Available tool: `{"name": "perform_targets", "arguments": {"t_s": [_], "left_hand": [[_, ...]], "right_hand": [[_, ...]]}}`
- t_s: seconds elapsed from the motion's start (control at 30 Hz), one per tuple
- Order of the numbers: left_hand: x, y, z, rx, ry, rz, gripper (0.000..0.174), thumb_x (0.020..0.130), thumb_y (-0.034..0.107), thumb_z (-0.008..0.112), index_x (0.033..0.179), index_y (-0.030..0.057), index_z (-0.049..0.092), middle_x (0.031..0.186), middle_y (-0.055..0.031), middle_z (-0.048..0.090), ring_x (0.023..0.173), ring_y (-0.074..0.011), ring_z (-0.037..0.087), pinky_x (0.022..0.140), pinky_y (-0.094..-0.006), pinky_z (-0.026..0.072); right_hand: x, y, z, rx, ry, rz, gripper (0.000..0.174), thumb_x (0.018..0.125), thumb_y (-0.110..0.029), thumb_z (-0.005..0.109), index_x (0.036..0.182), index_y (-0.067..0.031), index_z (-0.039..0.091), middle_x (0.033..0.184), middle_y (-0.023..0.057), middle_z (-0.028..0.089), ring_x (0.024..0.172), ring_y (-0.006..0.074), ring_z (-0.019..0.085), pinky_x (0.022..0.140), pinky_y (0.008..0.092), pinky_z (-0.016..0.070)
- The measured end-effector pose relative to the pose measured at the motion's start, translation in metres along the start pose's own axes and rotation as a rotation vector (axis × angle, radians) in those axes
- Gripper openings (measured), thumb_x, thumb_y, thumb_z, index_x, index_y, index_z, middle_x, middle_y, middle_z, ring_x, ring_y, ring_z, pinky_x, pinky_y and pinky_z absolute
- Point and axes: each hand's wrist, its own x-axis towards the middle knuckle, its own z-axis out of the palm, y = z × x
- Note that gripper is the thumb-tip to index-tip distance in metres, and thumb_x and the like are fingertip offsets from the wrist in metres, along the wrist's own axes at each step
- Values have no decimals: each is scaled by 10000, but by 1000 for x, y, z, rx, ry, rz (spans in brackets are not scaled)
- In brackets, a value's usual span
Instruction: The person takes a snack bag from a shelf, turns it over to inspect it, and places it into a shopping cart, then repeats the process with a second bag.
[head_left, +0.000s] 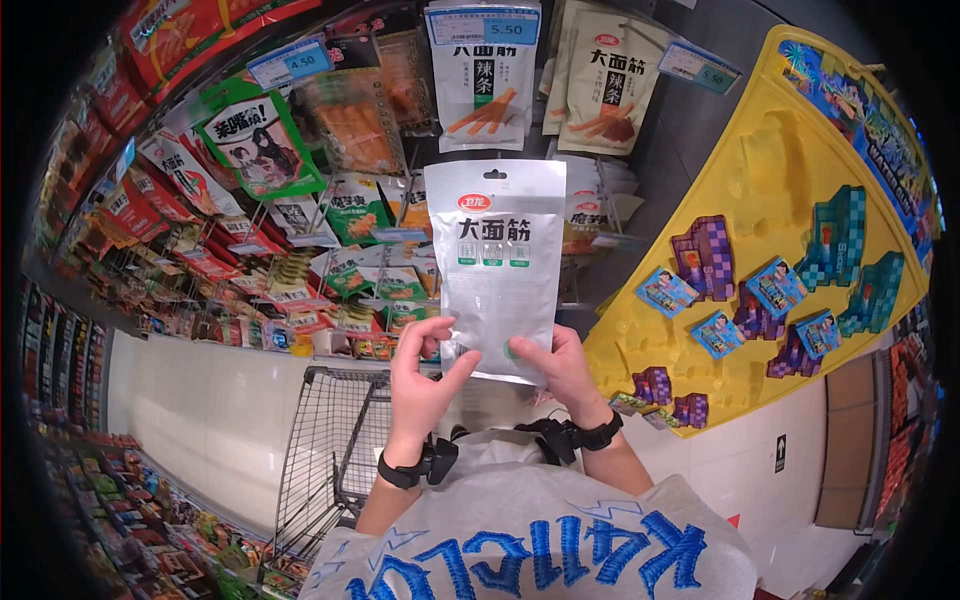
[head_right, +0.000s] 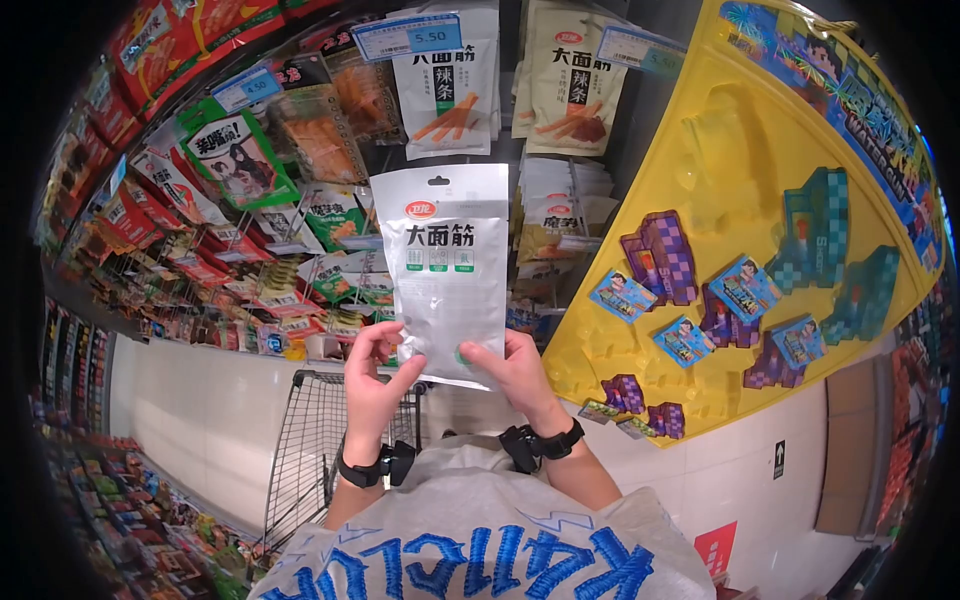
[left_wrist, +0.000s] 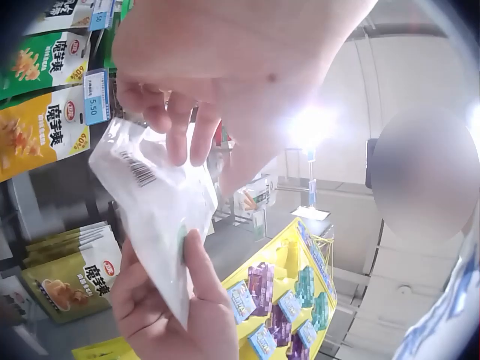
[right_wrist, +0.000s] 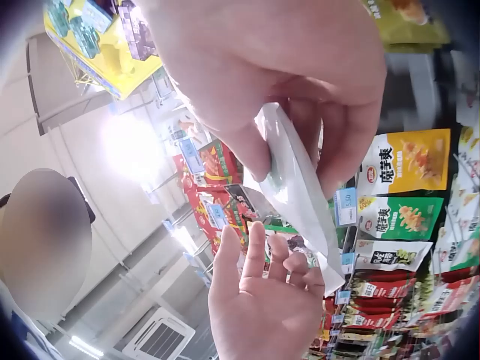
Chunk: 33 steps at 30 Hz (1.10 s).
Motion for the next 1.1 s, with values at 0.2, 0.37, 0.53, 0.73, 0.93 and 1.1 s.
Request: {"name": "perform_targets", "arguments": {"t_s": [0.2,0.37,0.53,0.73,0.93,1.1], "left_hand": [[3,13,3,156,-54,136,432,732,166,804,1109,47,629,1078,-70,660,982,-192,580,846,-325,469],[4,3,5,-335,-144,-51,599,751,197,806,1250,24,524,1227,-100,612,1118,-198,567,937,-339,462],[3,-3,8,-640,-223,-72,723,829,313,766,1365,14,385,1332,-134,534,1215,-219,515,1003,-336,421],[-4,-20,8,-621,-145,-259,565,934,295,646,1341,-29,425,1287,-137,562,1163,-192,548,984,-334,432],[1,-24,9,-718,-118,-361,426,956,176,599,1303,-43,482,1252,-138,592,1115,-204,595,953,-356,470],[2,-24,8,-681,-175,-376,361,933,180,647,1216,-30,570,1136,-79,654,1014,-129,610,897,-287,476]], "right_hand": [[-3,1,0,56,-112,-28,359,894,-171,694,1190,21,629,1123,56,670,1009,106,603,904,274,464],[-1,11,-6,190,-223,-75,519,945,-269,625,1364,10,499,1298,93,584,1149,139,548,973,308,437],[2,-1,-2,199,-346,-121,551,956,-277,596,1411,-4,448,1391,100,516,1200,185,542,962,333,469],[-1,-9,3,171,-372,-113,449,948,-161,599,1358,-2,510,1371,101,538,1165,181,570,924,321,489],[12,-11,-3,-14,12,-280,422,910,-77,633,1304,17,516,1209,80,617,1044,129,585,918,291,473],[17,-20,3,27,67,-254,482,901,-110,660,1329,5,471,1164,68,618,1012,112,585,888,264,473]]}}
